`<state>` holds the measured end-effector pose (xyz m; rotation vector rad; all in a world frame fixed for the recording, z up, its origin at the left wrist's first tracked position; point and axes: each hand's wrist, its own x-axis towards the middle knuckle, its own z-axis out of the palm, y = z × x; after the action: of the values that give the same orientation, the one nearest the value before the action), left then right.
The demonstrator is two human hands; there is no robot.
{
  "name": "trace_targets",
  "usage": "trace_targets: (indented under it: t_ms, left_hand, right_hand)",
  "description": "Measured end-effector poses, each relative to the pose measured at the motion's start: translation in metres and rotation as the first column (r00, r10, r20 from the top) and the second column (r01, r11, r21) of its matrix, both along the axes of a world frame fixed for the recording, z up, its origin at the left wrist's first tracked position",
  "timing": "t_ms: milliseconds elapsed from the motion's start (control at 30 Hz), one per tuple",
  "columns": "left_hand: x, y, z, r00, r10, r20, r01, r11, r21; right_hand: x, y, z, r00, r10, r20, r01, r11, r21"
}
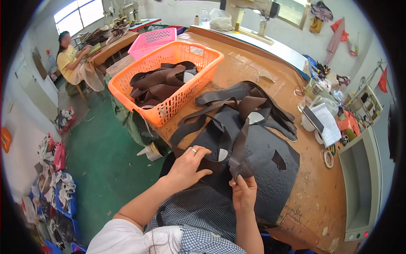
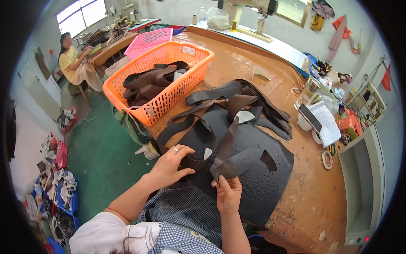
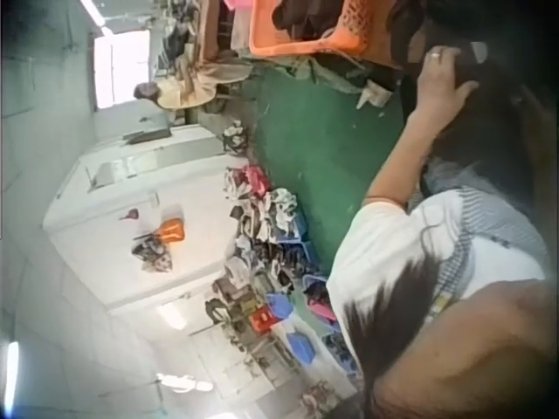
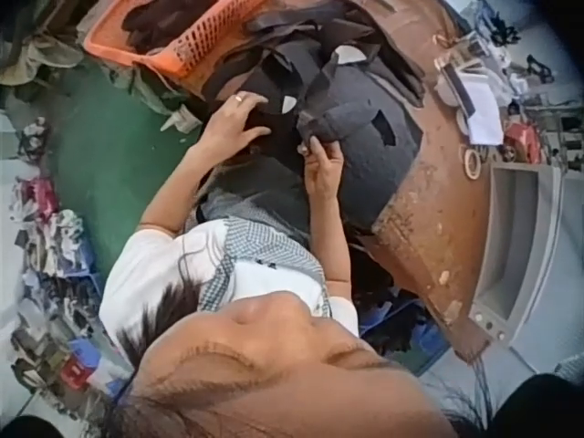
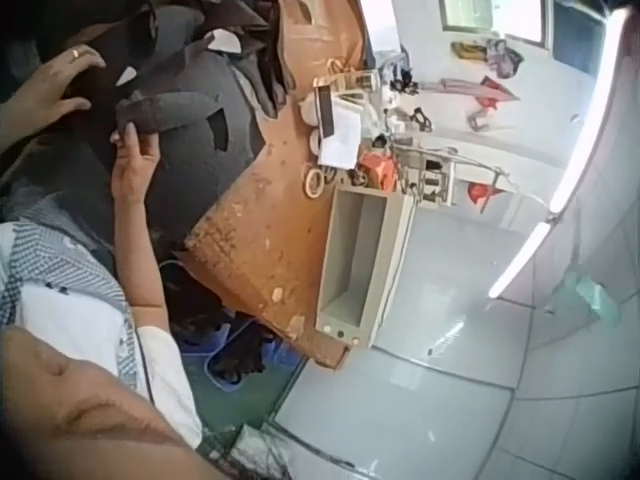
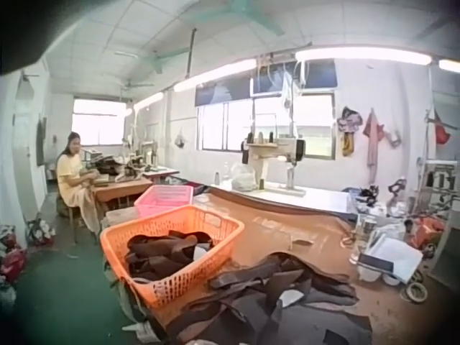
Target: Assembling and aligning leather or synthetic components for shoe manufacturing at a workbench.
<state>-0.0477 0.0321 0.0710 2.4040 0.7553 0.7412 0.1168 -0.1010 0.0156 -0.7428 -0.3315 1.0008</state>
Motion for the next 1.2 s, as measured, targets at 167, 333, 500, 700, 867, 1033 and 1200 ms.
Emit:
trace_targets:
  t_ms: [167, 333, 500, 700, 867, 1033, 1200]
  left_hand:
    - [-0.006, 0.004, 0.003, 0.998, -0.062, -0.031, 0.062, 0.998, -0.018]
    - [0.001, 0.009, 0.032, 0.987, -0.146, 0.061, 0.149, 0.988, -0.043]
    - [0.013, 0.016, 0.088, 0.963, -0.244, 0.117, 0.263, 0.947, -0.186]
    - [0.026, 0.016, 0.125, 0.905, -0.346, 0.249, 0.421, 0.817, -0.394]
    - [0.044, 0.002, 0.161, 0.819, -0.504, 0.274, 0.571, 0.664, -0.483]
    - [0.047, -0.014, 0.157, 0.678, -0.702, 0.217, 0.727, 0.596, -0.341]
    - [0.039, -0.026, 0.123, 0.604, -0.796, 0.032, 0.779, 0.582, -0.234]
  right_hand:
    - [-0.002, 0.002, -0.001, 1.000, 0.023, -0.013, -0.023, 1.000, 0.010]
    - [0.001, -0.002, 0.000, 0.998, 0.047, -0.029, -0.046, 0.998, 0.034]
    - [0.002, -0.031, 0.044, 0.985, -0.028, -0.172, 0.046, 0.994, 0.102]
    - [-0.021, -0.104, 0.121, 0.983, 0.104, 0.154, -0.161, 0.887, 0.432]
    - [-0.032, -0.107, 0.116, 0.945, 0.029, 0.325, -0.060, 0.994, 0.088]
    - [-0.037, -0.058, 0.051, 0.973, -0.020, -0.228, 0.002, 0.997, -0.078]
    - [-0.025, -0.035, 0.054, 0.934, 0.167, -0.317, -0.107, 0.974, 0.197]
